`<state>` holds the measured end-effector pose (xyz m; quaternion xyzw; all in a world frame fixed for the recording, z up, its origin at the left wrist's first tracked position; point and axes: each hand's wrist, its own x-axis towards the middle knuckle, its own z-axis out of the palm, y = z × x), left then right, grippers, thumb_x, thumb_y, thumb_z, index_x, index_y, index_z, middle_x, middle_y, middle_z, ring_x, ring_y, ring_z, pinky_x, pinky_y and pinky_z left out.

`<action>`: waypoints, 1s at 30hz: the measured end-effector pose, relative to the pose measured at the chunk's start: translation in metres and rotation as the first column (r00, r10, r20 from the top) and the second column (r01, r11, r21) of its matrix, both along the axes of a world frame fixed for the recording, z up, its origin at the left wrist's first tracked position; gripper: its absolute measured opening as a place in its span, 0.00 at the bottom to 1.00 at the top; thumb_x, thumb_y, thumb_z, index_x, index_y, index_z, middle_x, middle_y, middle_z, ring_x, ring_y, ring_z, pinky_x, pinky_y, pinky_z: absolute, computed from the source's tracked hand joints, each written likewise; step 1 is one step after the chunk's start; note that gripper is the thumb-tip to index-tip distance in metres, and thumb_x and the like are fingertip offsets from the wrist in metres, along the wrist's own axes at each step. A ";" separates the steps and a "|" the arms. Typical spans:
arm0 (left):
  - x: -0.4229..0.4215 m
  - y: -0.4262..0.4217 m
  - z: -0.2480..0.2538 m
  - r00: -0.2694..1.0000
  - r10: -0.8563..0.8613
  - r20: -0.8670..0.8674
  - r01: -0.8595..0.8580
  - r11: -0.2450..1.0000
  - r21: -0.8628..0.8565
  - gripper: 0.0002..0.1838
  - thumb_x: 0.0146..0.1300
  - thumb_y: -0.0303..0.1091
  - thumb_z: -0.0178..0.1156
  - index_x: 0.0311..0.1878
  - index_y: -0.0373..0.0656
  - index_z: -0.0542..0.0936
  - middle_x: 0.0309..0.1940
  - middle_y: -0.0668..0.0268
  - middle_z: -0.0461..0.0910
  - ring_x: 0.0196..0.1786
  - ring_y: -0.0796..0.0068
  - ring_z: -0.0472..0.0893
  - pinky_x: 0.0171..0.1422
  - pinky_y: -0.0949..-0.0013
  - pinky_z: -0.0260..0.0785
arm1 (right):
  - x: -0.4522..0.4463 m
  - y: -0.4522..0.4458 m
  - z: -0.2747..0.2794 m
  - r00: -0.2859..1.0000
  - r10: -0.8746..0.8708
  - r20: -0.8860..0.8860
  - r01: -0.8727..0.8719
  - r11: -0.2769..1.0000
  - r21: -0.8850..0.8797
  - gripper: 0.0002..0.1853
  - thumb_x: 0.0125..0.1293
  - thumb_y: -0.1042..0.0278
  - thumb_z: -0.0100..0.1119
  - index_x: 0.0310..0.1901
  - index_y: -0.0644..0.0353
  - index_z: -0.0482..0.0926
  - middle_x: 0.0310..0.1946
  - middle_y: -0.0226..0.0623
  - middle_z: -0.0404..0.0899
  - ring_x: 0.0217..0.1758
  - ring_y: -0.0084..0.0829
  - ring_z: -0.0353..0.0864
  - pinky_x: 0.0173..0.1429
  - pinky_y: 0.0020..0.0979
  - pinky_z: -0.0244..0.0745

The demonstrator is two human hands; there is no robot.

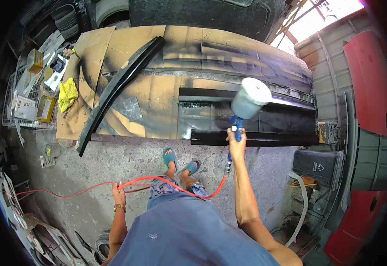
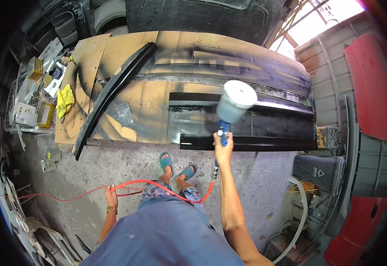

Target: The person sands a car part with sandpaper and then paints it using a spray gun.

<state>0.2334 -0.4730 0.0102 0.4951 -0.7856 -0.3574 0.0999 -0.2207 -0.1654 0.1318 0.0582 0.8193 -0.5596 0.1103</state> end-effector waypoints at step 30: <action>0.141 -0.160 -0.087 0.971 0.086 0.223 -0.145 0.955 0.260 0.17 0.71 0.42 0.55 0.35 0.35 0.68 0.36 0.53 0.68 0.39 0.56 0.70 0.47 0.57 0.62 | 0.090 -0.255 0.014 1.000 0.024 0.014 -0.026 0.988 0.155 0.08 0.66 0.69 0.60 0.43 0.56 0.71 0.25 0.25 0.71 0.21 0.17 0.68 0.18 0.21 0.64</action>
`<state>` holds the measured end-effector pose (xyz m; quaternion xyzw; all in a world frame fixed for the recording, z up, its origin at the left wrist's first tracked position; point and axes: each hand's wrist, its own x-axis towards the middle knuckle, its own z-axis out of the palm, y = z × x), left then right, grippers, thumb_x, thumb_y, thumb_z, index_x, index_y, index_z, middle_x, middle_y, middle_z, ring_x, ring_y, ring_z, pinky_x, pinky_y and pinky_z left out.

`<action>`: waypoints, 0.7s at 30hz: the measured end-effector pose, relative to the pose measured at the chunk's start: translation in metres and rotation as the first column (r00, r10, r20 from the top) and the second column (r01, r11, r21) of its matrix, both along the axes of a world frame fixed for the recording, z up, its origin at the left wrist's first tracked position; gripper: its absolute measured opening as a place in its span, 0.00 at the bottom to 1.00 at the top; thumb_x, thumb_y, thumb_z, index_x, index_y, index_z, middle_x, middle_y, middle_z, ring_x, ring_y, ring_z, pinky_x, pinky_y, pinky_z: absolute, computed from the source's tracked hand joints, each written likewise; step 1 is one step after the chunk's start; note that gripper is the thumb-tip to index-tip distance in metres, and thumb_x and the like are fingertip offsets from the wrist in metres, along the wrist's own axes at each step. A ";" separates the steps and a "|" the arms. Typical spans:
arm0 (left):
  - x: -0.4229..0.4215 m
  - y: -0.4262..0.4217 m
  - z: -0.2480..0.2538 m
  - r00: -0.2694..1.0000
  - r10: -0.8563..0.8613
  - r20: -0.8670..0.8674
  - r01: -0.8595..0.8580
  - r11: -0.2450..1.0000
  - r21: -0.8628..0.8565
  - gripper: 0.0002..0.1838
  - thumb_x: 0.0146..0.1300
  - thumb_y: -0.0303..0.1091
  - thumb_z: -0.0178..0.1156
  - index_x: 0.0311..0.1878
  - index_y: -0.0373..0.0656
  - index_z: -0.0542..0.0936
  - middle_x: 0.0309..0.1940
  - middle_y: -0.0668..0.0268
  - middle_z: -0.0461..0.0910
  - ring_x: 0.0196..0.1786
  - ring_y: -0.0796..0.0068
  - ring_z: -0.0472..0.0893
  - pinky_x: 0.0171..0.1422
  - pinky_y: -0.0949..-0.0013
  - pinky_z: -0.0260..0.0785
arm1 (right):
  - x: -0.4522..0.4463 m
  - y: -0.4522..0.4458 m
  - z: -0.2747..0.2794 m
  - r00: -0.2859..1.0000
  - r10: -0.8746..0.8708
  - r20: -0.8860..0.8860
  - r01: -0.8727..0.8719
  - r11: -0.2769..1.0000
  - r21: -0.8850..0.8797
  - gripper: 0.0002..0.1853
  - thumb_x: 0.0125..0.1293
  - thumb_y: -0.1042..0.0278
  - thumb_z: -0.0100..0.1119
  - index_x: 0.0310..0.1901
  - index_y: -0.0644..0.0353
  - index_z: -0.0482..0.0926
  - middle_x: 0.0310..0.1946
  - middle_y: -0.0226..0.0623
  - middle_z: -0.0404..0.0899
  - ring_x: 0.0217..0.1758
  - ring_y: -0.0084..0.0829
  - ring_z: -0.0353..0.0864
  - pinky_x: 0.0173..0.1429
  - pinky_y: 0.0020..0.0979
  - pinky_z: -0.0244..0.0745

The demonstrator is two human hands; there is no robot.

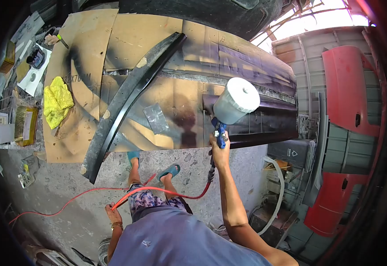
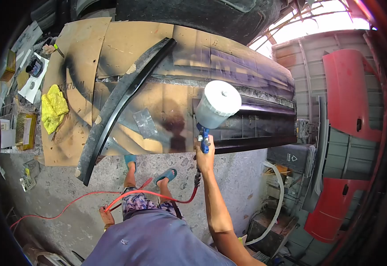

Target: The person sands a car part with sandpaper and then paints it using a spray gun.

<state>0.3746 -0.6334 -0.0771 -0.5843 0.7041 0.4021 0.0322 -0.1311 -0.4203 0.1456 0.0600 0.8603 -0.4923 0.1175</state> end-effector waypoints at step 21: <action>-0.032 -0.010 -0.004 0.991 -0.127 -0.036 0.122 0.985 -0.125 0.20 0.72 0.45 0.53 0.36 0.34 0.69 0.36 0.51 0.70 0.40 0.52 0.71 0.48 0.54 0.63 | 0.008 0.058 0.062 0.970 -0.044 0.240 0.099 0.970 -0.223 0.08 0.64 0.63 0.61 0.36 0.57 0.77 0.26 0.27 0.77 0.22 0.18 0.69 0.20 0.23 0.64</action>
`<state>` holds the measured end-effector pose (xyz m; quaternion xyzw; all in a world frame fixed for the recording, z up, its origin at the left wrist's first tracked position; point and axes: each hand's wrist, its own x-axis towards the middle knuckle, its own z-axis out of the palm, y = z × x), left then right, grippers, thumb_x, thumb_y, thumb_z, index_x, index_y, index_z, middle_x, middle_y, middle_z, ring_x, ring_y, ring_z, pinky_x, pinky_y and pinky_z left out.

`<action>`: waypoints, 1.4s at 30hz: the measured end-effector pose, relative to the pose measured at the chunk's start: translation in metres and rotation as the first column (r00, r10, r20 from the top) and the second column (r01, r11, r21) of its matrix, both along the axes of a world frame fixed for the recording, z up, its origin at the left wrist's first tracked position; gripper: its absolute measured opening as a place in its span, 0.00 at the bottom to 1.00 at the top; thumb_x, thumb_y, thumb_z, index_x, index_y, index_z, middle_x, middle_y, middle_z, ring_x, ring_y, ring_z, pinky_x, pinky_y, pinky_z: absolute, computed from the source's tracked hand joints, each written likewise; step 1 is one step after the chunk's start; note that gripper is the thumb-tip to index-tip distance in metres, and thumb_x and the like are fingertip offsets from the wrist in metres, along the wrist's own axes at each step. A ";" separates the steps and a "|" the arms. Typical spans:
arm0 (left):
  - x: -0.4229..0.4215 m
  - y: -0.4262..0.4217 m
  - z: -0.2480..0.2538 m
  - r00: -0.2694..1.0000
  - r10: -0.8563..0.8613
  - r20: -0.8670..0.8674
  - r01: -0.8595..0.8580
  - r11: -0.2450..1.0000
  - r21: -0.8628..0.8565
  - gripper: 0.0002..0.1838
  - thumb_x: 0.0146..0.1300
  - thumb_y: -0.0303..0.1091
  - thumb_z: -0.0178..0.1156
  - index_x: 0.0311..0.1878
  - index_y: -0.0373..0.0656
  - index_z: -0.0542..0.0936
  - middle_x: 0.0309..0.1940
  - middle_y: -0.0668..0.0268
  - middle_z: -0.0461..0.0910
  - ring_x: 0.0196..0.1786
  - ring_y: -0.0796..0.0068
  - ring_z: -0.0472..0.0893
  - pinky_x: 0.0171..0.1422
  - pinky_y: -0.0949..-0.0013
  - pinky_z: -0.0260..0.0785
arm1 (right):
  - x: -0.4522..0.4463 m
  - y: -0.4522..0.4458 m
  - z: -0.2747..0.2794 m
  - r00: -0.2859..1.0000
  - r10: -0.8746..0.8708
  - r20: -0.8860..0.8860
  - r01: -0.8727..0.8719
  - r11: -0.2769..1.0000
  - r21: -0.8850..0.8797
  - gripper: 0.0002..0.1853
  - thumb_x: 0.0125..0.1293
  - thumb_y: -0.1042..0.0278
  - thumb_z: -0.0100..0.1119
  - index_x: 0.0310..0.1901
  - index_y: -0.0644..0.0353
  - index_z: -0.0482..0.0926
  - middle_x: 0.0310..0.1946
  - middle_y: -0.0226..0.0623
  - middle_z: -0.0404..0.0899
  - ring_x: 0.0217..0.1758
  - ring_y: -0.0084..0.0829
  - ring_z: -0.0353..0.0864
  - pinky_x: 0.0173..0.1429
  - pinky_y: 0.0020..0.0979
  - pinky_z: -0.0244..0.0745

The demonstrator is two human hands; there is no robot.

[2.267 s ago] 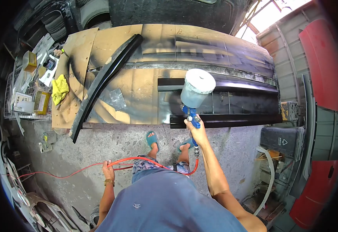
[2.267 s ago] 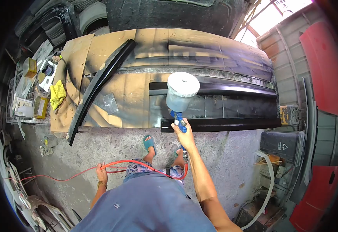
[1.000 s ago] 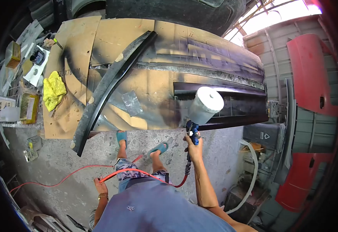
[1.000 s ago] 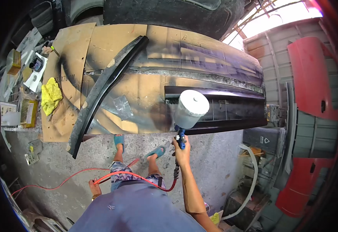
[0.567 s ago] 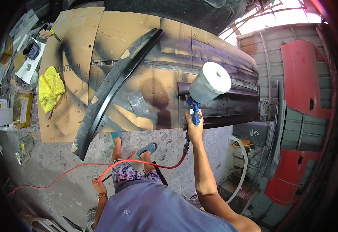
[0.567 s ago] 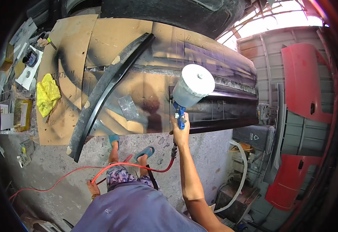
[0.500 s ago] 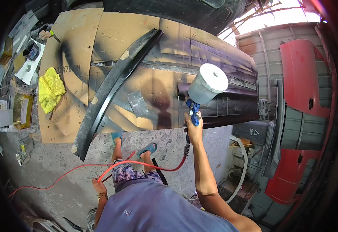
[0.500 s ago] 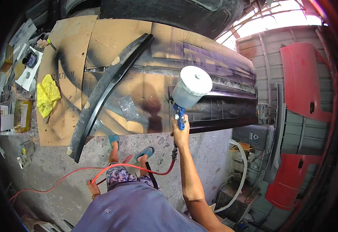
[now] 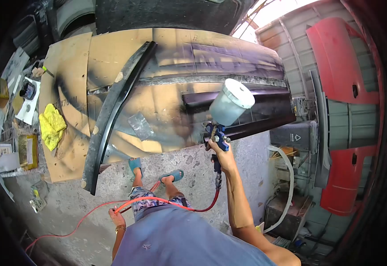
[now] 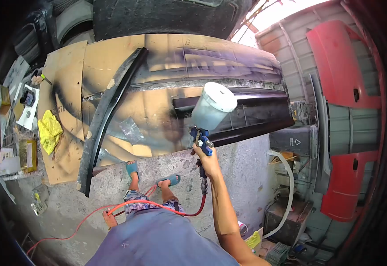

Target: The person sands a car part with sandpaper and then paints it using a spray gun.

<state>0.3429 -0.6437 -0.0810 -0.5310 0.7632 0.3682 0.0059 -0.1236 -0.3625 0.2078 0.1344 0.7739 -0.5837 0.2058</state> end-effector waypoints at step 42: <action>-0.236 0.395 0.035 0.997 0.070 0.017 -0.066 0.982 -0.180 0.22 0.73 0.47 0.52 0.40 0.31 0.71 0.39 0.46 0.73 0.42 0.50 0.71 0.52 0.55 0.63 | -0.280 0.514 -0.012 0.970 -0.226 -0.091 0.202 0.956 -0.214 0.08 0.65 0.62 0.64 0.37 0.53 0.75 0.22 0.21 0.71 0.24 0.14 0.71 0.18 0.20 0.63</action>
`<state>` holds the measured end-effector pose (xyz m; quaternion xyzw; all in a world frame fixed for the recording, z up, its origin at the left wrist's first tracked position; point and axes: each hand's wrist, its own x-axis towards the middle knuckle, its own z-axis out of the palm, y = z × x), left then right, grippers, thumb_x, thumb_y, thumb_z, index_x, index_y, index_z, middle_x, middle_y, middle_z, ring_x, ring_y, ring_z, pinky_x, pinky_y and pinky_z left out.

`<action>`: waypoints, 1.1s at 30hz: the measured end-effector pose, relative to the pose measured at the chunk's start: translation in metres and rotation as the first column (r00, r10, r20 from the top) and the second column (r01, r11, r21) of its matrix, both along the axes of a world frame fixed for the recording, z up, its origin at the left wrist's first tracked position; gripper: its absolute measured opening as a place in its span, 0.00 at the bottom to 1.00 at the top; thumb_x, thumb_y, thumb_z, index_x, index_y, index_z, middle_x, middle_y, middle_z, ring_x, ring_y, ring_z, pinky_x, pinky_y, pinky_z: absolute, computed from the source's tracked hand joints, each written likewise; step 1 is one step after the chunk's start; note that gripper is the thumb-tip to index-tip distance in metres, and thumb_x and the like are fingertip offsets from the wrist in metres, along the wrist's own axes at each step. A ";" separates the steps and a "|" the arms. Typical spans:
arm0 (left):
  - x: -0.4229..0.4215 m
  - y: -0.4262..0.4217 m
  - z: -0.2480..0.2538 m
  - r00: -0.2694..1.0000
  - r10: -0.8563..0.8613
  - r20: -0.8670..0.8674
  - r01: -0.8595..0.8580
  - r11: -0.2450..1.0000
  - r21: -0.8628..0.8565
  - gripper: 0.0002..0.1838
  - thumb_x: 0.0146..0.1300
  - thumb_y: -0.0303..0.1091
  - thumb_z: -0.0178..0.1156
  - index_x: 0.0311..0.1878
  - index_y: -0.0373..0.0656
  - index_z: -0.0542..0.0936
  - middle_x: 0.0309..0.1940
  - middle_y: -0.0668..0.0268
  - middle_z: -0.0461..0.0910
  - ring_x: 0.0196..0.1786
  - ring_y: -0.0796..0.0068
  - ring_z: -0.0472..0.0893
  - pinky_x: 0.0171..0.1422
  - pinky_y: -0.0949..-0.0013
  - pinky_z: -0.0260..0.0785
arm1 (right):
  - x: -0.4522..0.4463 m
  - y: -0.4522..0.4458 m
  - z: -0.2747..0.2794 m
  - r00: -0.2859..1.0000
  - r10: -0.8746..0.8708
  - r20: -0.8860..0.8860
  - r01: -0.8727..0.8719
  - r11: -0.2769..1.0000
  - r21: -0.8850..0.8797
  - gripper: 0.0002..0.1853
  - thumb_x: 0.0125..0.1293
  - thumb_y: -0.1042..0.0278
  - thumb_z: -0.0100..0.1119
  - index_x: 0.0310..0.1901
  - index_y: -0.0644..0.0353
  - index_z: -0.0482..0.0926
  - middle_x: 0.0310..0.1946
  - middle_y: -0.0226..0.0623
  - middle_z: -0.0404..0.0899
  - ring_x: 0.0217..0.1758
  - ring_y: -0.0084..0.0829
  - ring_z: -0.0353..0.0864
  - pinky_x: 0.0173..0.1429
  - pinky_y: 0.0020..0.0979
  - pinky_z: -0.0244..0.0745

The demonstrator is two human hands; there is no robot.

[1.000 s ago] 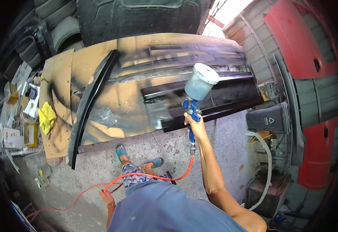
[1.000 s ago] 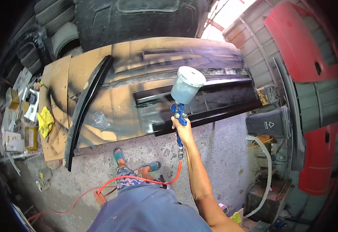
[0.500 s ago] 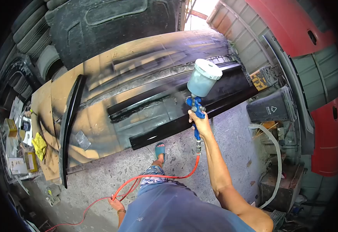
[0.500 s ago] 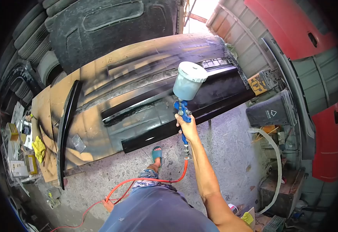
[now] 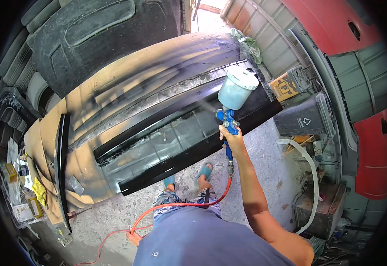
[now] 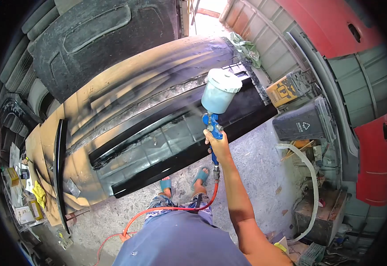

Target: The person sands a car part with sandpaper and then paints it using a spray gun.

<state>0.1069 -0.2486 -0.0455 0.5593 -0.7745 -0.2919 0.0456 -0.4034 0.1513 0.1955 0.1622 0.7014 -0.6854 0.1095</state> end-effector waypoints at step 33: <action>-0.224 0.435 0.019 0.995 -0.068 0.078 0.069 0.998 -0.010 0.17 0.69 0.42 0.57 0.36 0.34 0.73 0.37 0.49 0.74 0.43 0.51 0.72 0.51 0.52 0.63 | -0.237 0.398 0.011 0.992 0.114 0.047 -0.116 0.992 0.039 0.08 0.66 0.60 0.64 0.36 0.52 0.77 0.23 0.24 0.75 0.27 0.16 0.73 0.19 0.22 0.63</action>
